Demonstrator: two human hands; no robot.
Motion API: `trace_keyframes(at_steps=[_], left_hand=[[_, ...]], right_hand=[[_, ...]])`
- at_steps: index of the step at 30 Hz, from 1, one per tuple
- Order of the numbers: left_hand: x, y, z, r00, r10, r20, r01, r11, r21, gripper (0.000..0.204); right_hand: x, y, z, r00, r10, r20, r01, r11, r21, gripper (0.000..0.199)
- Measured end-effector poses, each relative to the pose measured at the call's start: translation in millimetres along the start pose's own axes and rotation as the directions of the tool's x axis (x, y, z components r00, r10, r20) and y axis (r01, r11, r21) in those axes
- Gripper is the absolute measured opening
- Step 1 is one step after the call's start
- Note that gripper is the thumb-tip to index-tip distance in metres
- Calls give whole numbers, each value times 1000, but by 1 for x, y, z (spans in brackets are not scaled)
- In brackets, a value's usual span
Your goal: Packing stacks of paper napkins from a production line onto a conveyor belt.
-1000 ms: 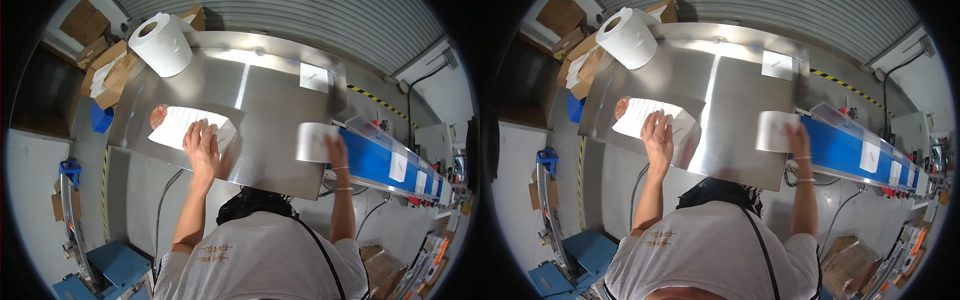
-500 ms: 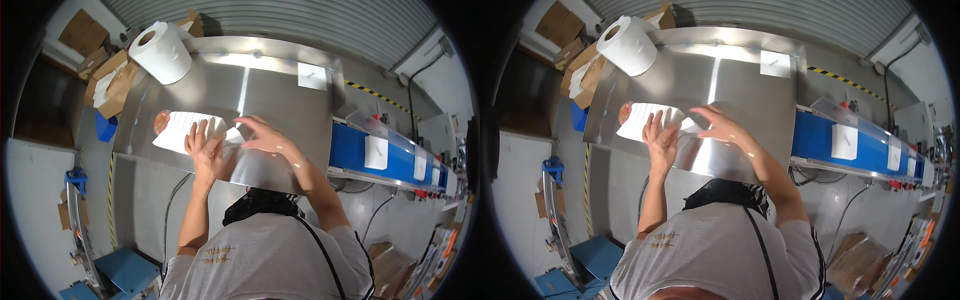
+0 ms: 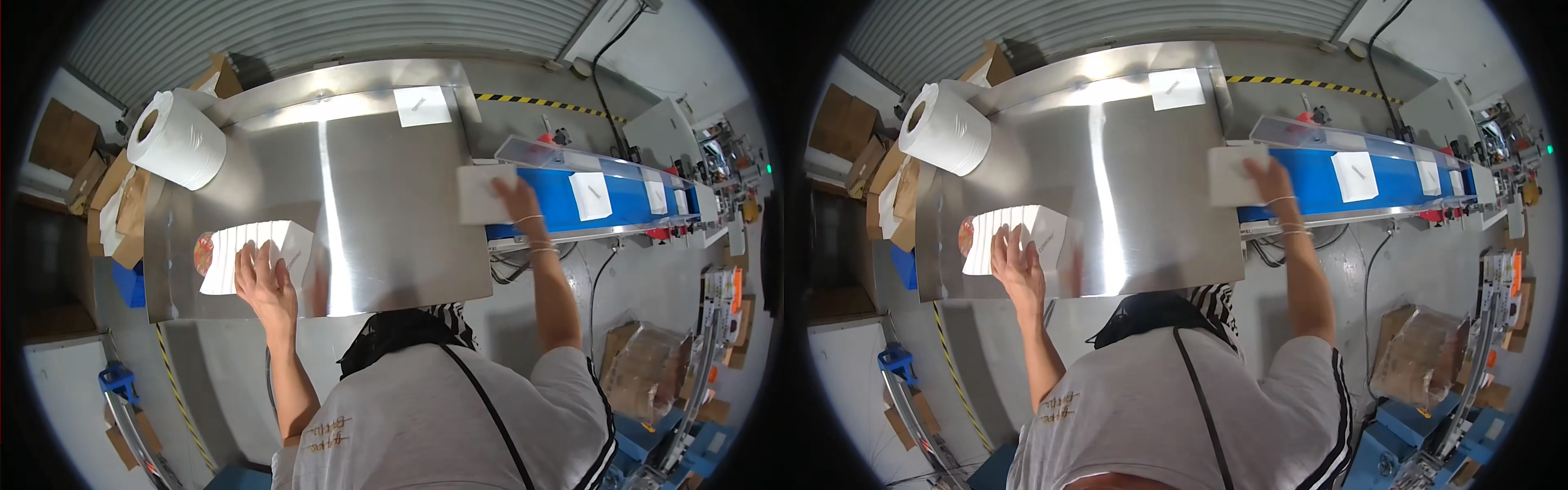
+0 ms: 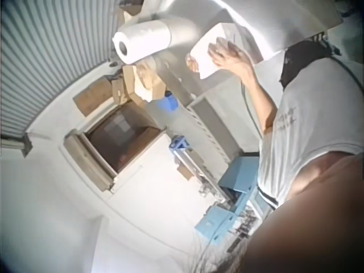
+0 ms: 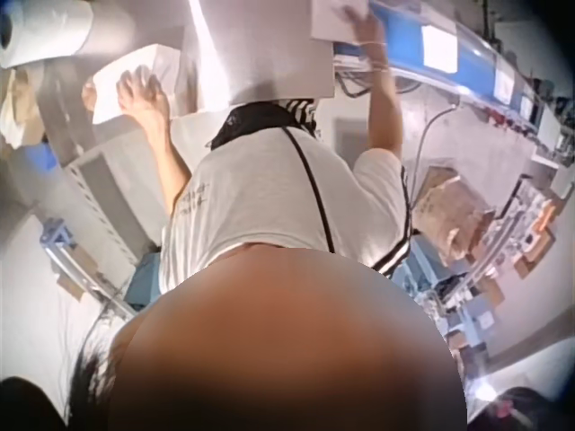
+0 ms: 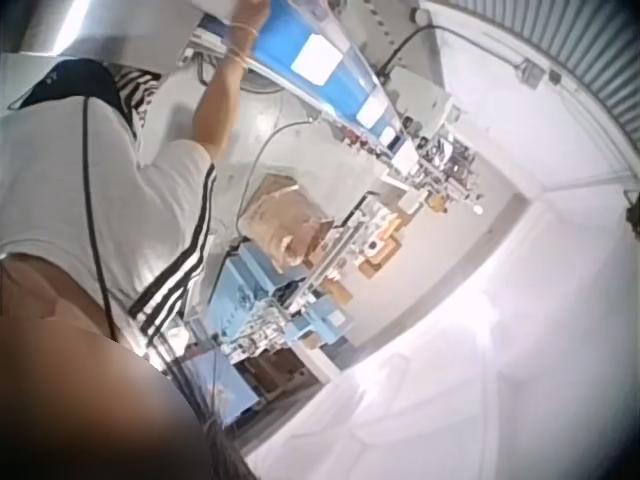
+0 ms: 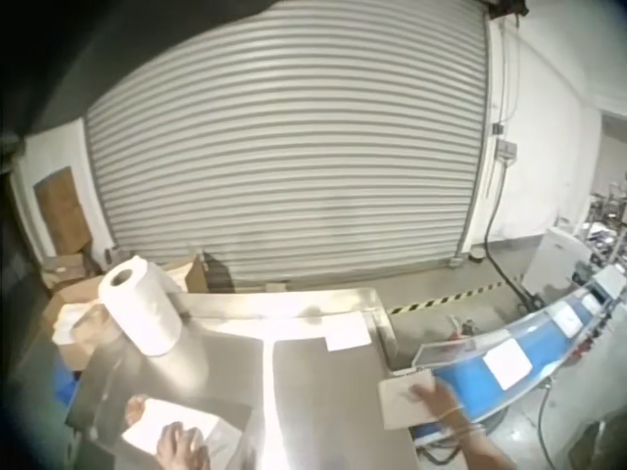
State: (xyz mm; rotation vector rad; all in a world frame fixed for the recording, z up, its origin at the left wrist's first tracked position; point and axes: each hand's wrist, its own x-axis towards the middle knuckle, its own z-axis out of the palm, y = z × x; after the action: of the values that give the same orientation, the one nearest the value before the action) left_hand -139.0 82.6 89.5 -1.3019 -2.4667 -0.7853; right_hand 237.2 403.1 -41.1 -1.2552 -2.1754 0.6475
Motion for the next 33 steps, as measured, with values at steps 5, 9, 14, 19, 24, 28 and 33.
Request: trace_keyframes(at_steps=[5,9,14,19,24,28,33], left_hand=[[0,1,-1,1000,-4,26,5,1000,-26,47],[27,-11,-18,998,-61,-25,57,988,-144,51],[87,-148,-14,795,-568,214,593,651,-474,55],[54,-201,16,731,-308,609,635,-20,-772,41],[30,-124,33,762,-238,603,635,88,-768,39],[9,1,46,676,-328,660,720,103,-686,39],[-17,104,42,897,-355,264,438,792,-425,51]], right_hand=[[7,-55,-51,901,-84,-425,-295,599,-745,55],[7,-147,18,975,-167,149,141,975,170,53],[-7,-292,116,738,-191,647,-218,840,497,82],[-3,-321,155,706,-411,577,-75,767,638,78],[-7,-281,108,682,-333,651,-135,818,559,73],[-18,-216,25,662,-178,728,-330,803,496,76],[-26,-145,-43,717,-202,668,-283,791,543,67]])
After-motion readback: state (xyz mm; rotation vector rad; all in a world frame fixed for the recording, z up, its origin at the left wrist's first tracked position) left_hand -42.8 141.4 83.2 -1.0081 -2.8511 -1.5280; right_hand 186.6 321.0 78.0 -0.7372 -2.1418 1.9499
